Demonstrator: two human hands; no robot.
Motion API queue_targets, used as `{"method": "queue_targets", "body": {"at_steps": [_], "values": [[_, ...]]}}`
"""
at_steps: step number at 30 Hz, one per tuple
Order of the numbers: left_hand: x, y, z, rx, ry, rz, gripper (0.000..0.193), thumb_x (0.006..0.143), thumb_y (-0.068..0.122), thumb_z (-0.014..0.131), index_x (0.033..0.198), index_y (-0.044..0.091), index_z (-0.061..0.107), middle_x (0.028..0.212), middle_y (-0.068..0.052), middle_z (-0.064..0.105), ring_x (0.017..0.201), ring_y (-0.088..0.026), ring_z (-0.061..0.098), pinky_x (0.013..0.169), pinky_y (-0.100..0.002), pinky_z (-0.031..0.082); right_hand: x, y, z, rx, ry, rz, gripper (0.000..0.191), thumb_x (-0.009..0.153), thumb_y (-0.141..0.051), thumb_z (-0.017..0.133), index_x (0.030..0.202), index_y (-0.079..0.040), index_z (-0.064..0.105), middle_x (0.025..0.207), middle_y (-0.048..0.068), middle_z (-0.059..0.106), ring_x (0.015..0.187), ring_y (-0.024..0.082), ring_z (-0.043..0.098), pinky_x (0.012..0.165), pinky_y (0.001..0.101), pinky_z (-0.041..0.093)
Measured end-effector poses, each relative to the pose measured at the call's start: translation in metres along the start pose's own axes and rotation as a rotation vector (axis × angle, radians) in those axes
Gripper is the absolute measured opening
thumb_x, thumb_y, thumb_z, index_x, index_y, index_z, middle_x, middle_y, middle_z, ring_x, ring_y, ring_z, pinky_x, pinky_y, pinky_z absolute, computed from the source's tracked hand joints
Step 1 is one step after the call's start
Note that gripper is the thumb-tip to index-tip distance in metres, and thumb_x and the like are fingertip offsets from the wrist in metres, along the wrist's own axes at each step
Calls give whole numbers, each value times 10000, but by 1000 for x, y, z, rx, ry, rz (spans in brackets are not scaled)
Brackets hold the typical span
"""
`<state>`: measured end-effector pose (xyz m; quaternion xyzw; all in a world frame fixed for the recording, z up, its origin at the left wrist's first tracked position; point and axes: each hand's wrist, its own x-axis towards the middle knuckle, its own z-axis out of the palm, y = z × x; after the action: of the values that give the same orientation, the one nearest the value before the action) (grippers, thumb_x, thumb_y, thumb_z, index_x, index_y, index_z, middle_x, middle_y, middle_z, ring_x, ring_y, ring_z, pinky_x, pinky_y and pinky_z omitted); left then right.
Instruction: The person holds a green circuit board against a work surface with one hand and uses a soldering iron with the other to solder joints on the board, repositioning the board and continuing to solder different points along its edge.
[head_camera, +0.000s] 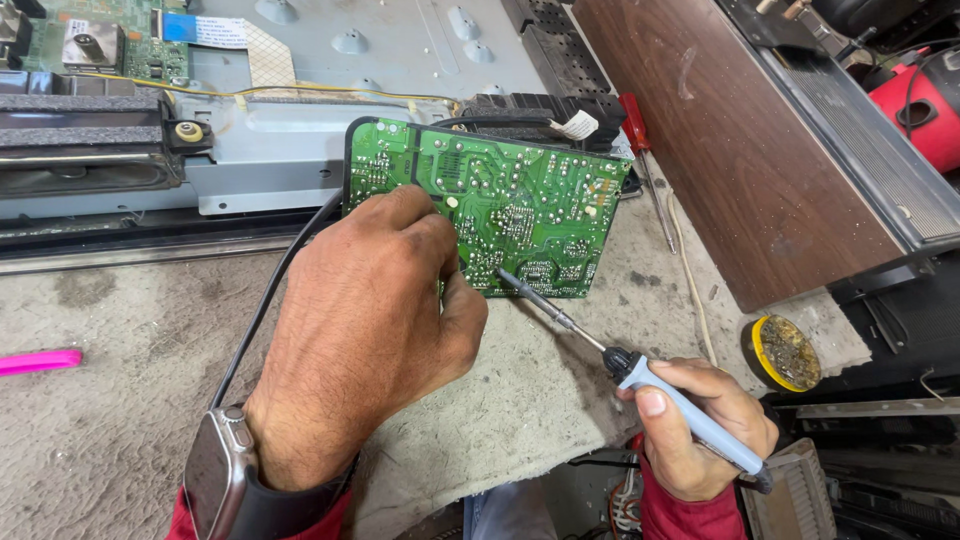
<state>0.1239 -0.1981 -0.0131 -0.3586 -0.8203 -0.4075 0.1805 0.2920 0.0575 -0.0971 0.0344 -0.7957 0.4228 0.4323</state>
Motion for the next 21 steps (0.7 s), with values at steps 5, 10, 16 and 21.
{"method": "queue_targets", "body": {"at_steps": [5,10,16,21], "values": [[0,-2,1,25,6,11,170,721,161,734,760,0,694,828,-138,642,786,-335,660,668,-454,542,2,-1,1,-89,-22,-19,232,940,-95,726,1084,80,677,849,198,736,732,190,742,698,266,613],[-1,-6,1,42,-4,4,164,713,143,716,778,-7,701,820,-135,643,768,-318,660,648,-446,546,4,-4,5,-123,-33,-11,247,927,-101,747,1098,67,685,887,198,743,744,192,750,695,259,613],[-1,-6,1,51,20,20,151,706,130,702,782,-1,708,819,-132,645,769,-315,660,639,-442,546,7,-11,11,-270,-96,-221,255,840,-97,795,1038,22,685,845,163,733,752,214,749,656,272,591],[-3,-7,3,58,27,43,115,719,130,701,717,17,683,822,-122,637,777,-320,652,630,-453,539,9,-12,17,-228,-125,-284,257,811,-97,804,1014,11,688,864,171,716,724,220,749,654,287,600]]}}
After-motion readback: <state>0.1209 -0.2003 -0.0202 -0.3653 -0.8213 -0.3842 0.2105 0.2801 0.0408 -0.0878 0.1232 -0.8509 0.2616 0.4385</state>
